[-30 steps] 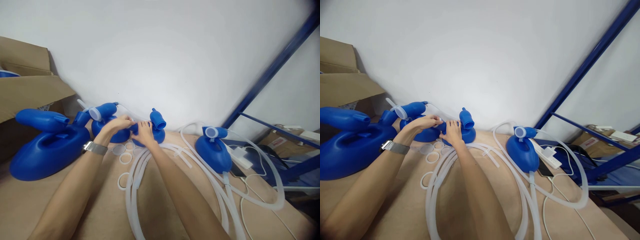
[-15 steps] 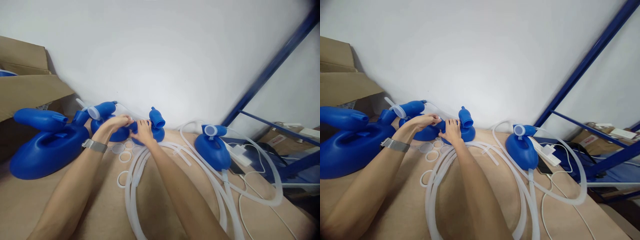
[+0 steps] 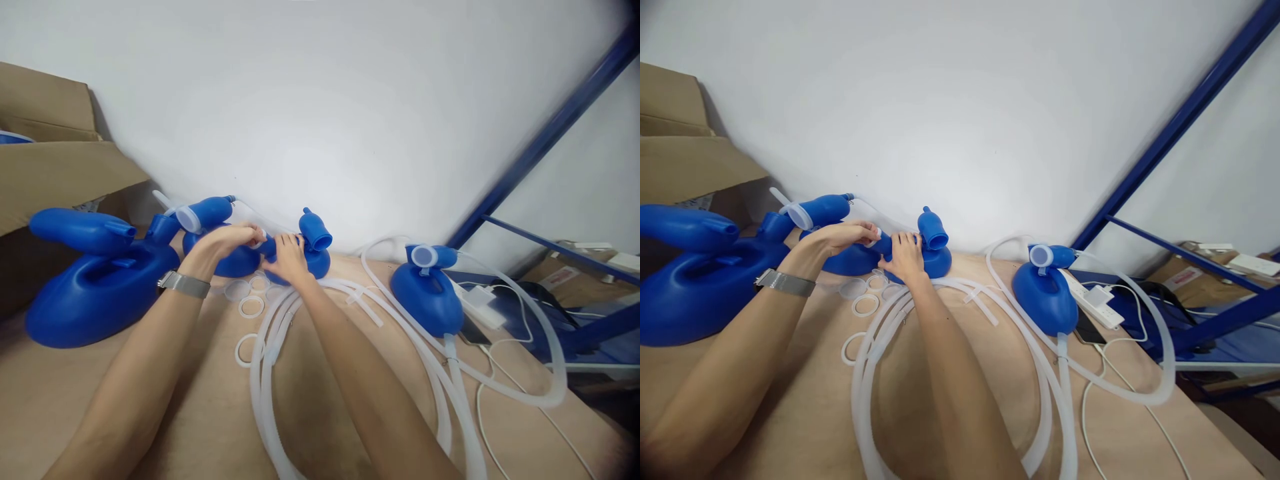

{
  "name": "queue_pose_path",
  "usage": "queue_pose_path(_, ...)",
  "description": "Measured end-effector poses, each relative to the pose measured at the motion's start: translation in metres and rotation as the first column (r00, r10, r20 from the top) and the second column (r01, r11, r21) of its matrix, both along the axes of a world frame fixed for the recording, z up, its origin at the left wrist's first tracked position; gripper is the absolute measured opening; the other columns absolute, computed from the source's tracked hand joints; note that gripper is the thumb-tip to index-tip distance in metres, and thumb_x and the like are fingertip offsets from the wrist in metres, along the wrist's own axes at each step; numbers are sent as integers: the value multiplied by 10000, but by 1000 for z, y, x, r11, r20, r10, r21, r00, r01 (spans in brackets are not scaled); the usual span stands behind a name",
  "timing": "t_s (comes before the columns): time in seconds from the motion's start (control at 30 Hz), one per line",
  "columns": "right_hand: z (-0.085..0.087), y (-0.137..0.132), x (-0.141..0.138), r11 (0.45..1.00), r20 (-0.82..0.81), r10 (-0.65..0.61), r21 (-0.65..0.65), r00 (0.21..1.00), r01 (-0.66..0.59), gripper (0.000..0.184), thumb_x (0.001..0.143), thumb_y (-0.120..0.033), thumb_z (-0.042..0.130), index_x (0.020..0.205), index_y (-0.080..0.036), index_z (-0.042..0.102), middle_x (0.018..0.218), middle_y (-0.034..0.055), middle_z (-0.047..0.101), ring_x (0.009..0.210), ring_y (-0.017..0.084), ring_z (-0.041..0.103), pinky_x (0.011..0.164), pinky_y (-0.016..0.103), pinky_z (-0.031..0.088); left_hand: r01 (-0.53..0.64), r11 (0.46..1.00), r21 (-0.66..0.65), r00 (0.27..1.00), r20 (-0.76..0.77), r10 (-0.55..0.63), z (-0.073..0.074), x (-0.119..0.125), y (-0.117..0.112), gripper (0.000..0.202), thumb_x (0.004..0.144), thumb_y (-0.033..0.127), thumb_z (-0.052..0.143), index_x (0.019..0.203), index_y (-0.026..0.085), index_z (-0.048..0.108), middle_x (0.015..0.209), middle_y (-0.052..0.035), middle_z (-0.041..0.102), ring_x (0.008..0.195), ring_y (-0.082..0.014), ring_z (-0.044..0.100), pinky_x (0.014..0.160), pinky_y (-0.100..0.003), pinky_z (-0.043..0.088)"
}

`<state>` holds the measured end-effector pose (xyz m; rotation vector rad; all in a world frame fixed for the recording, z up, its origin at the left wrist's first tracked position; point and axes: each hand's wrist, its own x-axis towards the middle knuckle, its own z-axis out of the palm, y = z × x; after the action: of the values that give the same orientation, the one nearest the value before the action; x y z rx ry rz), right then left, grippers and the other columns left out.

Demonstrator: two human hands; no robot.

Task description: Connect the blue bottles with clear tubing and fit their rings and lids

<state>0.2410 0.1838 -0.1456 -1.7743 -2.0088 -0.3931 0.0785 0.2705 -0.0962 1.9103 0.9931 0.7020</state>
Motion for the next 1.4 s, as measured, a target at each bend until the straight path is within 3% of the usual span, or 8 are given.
queue_pose_path(0.1, 1, 0, 0, 1000, 3, 4, -6, 1000, -4, 440, 902, -428, 682, 1226, -150, 577, 1270, 176, 661, 1245, 350, 519, 1173, 526, 266, 78, 996, -46, 996, -50, -80, 2, -2, 0, 276, 996, 415, 665, 1010, 140, 681, 958, -24, 696, 816, -168, 672, 744, -333, 589)
queue_pose_path(0.2, 1, -1, 0, 1000, 6, 8, -3, 1000, -8, 449, 898, -431, 684, 1226, -143, 578, 1264, 180, 663, 1240, 355, 522, 1168, 529, 267, 122, 990, -65, 990, -61, -126, 5, -4, -2, 259, 997, 398, 668, 1019, 140, 672, 955, -25, 688, 805, -159, 663, 740, -332, 583)
queue_pose_path(0.27, 0, -1, 0, 1000, 6, 10, 4, 1000, -10, 453, 898, -433, 683, 1225, -136, 580, 1260, 180, 663, 1236, 353, 524, 1168, 528, 268, 142, 988, -67, 988, -50, -145, 8, -6, -3, 227, 955, 368, 706, 914, 150, 662, 833, 1, 657, 728, -142, 625, 698, -304, 547)
queue_pose_path(0.4, -2, 0, 0, 1000, 5, 6, 22, 1000, -6, 437, 890, -416, 690, 1210, -137, 587, 1256, 176, 668, 1230, 350, 530, 1173, 526, 271, 181, 982, -54, 983, -14, -182, 13, -7, -4, 192, 709, 261, 767, 641, 191, 602, 596, 29, 557, 615, -139, 531, 627, -274, 440)
queue_pose_path(0.57, -3, 1, 0, 999, 4, 6, 42, 1000, -7, 453, 876, -424, 711, 1208, -140, 593, 1255, 177, 677, 1230, 349, 536, 1185, 525, 268, 221, 974, -53, 975, -12, -222, 18, -8, 0, 137, 611, 263, 731, 575, 205, 612, 576, 14, 581, 591, -146, 536, 599, -272, 415)
queue_pose_path(0.97, -5, 2, 2, 998, -5, 23, 62, 1000, -23, 421, 879, -412, 704, 1187, -144, 601, 1231, 186, 683, 1201, 359, 542, 1161, 529, 284, 302, 952, -43, 951, -50, -304, 20, -10, 8, 103, 661, 239, 711, 610, 185, 639, 607, 6, 618, 602, -128, 544, 582, -250, 416)
queue_pose_path(1.23, -8, 3, 2, 996, -31, 43, 82, 999, -40, 457, 851, -426, 735, 1179, -138, 601, 1227, 201, 680, 1193, 369, 536, 1147, 537, 284, 297, 954, 37, 949, -127, -290, 12, -13, 14, 263, 935, 325, 737, 773, 148, 628, 704, 40, 610, 620, -108, 575, 602, -249, 499)
queue_pose_path(1.4, -7, 2, 2, 995, -21, 44, 85, 999, -42, 475, 850, -442, 740, 1182, -131, 603, 1224, 202, 685, 1191, 368, 538, 1157, 534, 275, 319, 945, 71, 943, -125, -309, 11, -16, 14, 212, 891, 277, 769, 777, 147, 646, 713, 39, 631, 627, -110, 582, 609, -251, 496)
